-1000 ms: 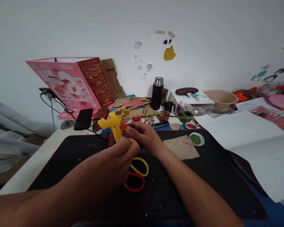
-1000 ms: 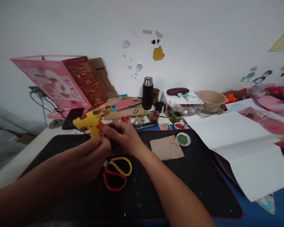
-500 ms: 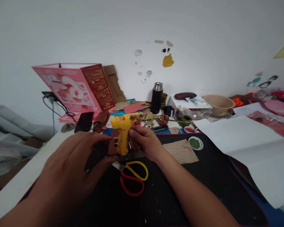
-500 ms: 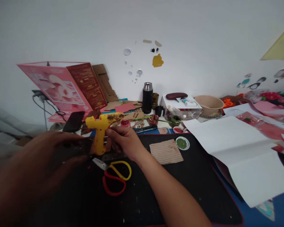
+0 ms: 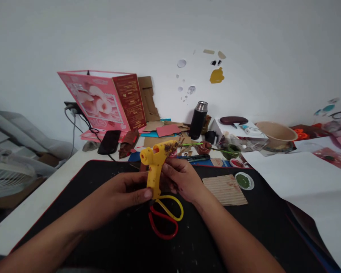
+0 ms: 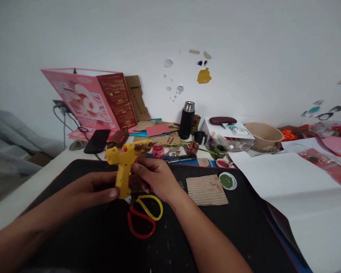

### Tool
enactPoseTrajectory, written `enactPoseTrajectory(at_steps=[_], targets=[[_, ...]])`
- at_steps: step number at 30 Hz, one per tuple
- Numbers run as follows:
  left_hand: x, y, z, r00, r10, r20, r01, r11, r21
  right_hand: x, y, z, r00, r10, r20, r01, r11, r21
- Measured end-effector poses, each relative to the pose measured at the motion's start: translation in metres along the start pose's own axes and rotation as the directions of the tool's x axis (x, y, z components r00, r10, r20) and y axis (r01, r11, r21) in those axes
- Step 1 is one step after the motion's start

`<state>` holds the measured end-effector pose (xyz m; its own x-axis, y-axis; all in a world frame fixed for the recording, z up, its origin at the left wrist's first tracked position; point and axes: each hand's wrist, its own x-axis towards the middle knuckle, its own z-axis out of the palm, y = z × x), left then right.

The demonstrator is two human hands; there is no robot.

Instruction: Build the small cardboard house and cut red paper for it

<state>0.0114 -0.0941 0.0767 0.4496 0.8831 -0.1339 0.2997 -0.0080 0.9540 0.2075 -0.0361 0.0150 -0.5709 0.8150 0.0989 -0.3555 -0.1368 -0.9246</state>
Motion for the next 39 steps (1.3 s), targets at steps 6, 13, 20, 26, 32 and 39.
enactPoseTrajectory(at_steps=[6,13,20,26,32,39], targets=[[-0.004,-0.005,-0.004,0.971,0.109,-0.213,-0.083,0.988,0.128,0.000,-0.003,0.004,1.000,-0.025,-0.002,0.025,0.997,-0.075],[-0.004,-0.015,0.005,0.753,0.460,-0.470,-0.062,0.760,0.646,-0.003,0.001,0.011,0.996,-0.071,0.048,0.078,0.980,-0.180],[-0.001,-0.029,0.022,0.683,0.590,-0.430,-0.057,0.630,0.775,-0.007,0.018,0.015,0.975,-0.212,-0.063,0.157,0.864,-0.479],[-0.006,-0.033,0.033,0.674,0.657,-0.337,-0.110,0.541,0.834,-0.009,0.019,0.021,0.960,-0.279,-0.023,0.235,0.849,-0.474],[-0.016,-0.029,-0.007,0.677,0.600,-0.426,-0.112,0.657,0.746,-0.009,0.012,0.021,0.939,-0.280,-0.199,0.169,0.882,-0.441],[0.022,-0.062,-0.051,0.793,0.528,-0.305,-0.110,0.616,0.780,-0.004,0.003,0.014,0.938,-0.129,-0.322,0.047,0.967,-0.251]])
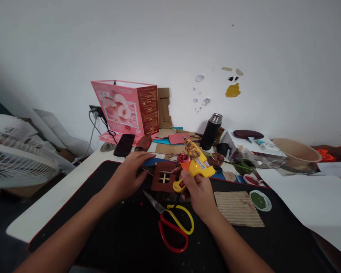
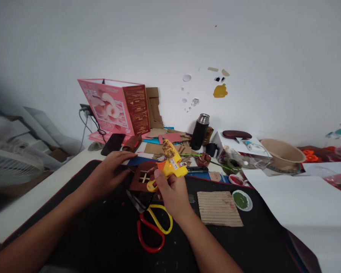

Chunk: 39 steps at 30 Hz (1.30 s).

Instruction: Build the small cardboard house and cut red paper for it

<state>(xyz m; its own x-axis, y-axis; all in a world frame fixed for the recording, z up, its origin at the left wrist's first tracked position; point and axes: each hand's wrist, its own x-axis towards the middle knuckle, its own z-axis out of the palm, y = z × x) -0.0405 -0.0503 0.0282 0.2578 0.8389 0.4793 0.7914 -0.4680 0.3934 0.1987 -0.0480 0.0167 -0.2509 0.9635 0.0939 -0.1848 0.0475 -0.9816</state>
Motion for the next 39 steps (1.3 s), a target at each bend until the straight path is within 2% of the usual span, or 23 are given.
enactPoseTrajectory(at_steps=[5,8,11,17,21,25,32,36,39], targets=[[0.018,-0.016,0.027,0.986,0.109,0.126,-0.116,0.992,0.050,-0.002,0.000,0.000,0.991,0.071,0.109,-0.072,0.997,-0.001],[0.028,-0.024,0.039,0.978,0.132,0.164,-0.142,0.989,0.049,-0.005,0.003,0.001,0.980,0.023,0.199,-0.013,0.999,-0.048],[0.033,-0.030,0.049,0.976,0.153,0.154,-0.158,0.987,0.021,-0.006,0.005,0.001,0.963,-0.061,0.263,0.095,0.988,-0.118],[0.029,-0.032,0.061,0.986,0.145,0.086,-0.141,0.989,-0.048,-0.006,0.001,0.000,0.956,-0.102,0.275,0.151,0.975,-0.163],[0.024,-0.035,0.058,0.991,0.131,-0.012,-0.131,0.989,-0.073,-0.007,-0.002,0.002,0.957,-0.121,0.264,0.178,0.963,-0.204],[0.021,-0.041,0.048,0.991,0.067,-0.120,-0.075,0.995,-0.064,-0.009,-0.002,0.005,0.954,-0.110,0.278,0.168,0.967,-0.193],[0.019,-0.040,0.038,0.978,0.001,-0.209,-0.013,0.998,-0.057,-0.010,0.004,0.006,0.942,-0.072,0.327,0.136,0.975,-0.177],[0.019,-0.048,0.032,0.960,-0.035,-0.277,0.033,0.999,-0.012,-0.011,0.007,0.007,0.945,-0.021,0.327,0.074,0.986,-0.149],[0.019,-0.057,0.026,0.933,-0.027,-0.359,0.060,0.995,0.081,-0.012,0.006,0.009,0.943,-0.014,0.333,0.075,0.982,-0.172]])
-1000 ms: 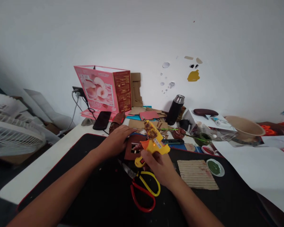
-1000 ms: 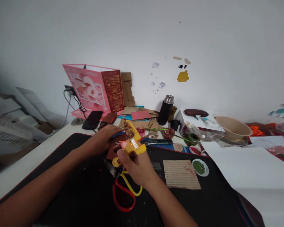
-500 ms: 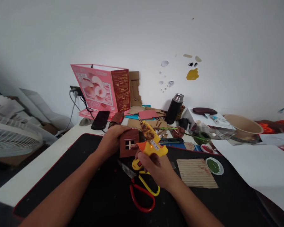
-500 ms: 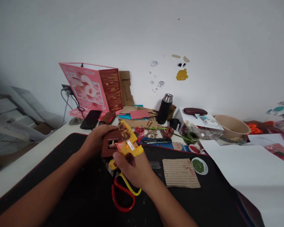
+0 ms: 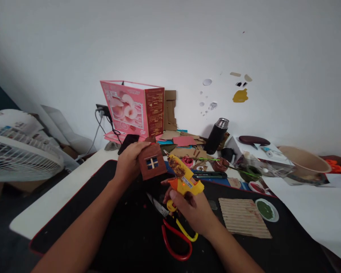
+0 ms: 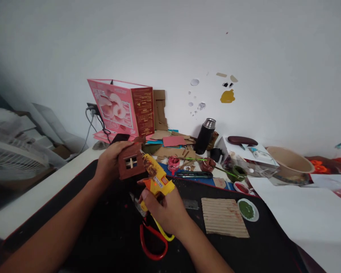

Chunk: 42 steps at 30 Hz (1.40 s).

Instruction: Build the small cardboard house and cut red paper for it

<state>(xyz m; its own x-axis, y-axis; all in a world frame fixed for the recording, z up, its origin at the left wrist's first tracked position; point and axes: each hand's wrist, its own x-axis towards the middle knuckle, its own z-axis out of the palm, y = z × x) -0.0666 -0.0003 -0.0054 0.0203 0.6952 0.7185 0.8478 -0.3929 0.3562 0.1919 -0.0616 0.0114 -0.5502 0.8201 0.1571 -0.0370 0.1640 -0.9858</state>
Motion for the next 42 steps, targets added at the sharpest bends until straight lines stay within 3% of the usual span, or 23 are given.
enactPoseTrajectory(at_steps=[8,19,28,42], targets=[[0.003,-0.009,-0.010,0.992,0.065,-0.105,-0.034,0.960,0.277,-0.001,-0.003,0.006,1.000,0.029,0.003,-0.029,0.999,0.016],[0.002,-0.014,-0.014,0.991,0.076,-0.112,-0.036,0.944,0.328,-0.001,0.008,0.009,0.997,0.077,0.026,-0.079,0.990,0.113],[0.002,-0.011,-0.017,0.985,0.124,-0.116,-0.069,0.917,0.392,-0.003,0.026,0.011,0.993,0.089,-0.084,-0.098,0.987,-0.123],[0.000,-0.009,-0.017,0.986,0.129,-0.102,-0.080,0.920,0.384,-0.002,0.021,0.015,0.999,-0.019,-0.035,0.006,0.942,-0.334]])
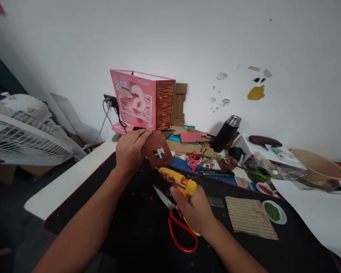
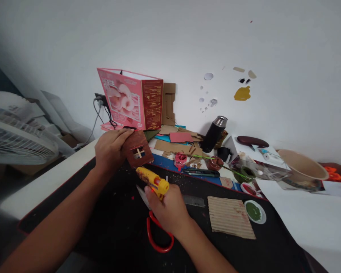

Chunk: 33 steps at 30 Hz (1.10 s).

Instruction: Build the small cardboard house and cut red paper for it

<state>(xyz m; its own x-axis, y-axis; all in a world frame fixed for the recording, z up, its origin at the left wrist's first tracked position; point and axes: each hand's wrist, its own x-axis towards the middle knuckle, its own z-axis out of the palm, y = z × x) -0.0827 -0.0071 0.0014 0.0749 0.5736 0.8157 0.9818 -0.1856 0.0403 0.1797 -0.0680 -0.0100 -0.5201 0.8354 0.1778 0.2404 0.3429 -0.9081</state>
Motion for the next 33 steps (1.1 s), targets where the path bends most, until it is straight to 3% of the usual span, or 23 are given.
enactPoseTrajectory(at_steps=[13,25,33], targets=[[0.0006,0.0060,-0.0034,0.999,-0.006,0.045,0.006,1.000,0.010,0.0029,-0.0061,-0.0006,0.999,-0.034,-0.009,0.033,0.999,-0.043],[0.0002,0.0041,-0.0008,0.999,-0.033,0.019,0.033,0.999,-0.008,0.0031,-0.0039,-0.0027,0.998,-0.055,-0.011,0.054,0.995,-0.080],[0.0005,0.0055,-0.0014,0.998,-0.046,0.040,0.047,0.999,-0.021,0.0028,-0.0035,-0.0023,0.999,-0.022,-0.029,0.020,0.998,-0.064]])
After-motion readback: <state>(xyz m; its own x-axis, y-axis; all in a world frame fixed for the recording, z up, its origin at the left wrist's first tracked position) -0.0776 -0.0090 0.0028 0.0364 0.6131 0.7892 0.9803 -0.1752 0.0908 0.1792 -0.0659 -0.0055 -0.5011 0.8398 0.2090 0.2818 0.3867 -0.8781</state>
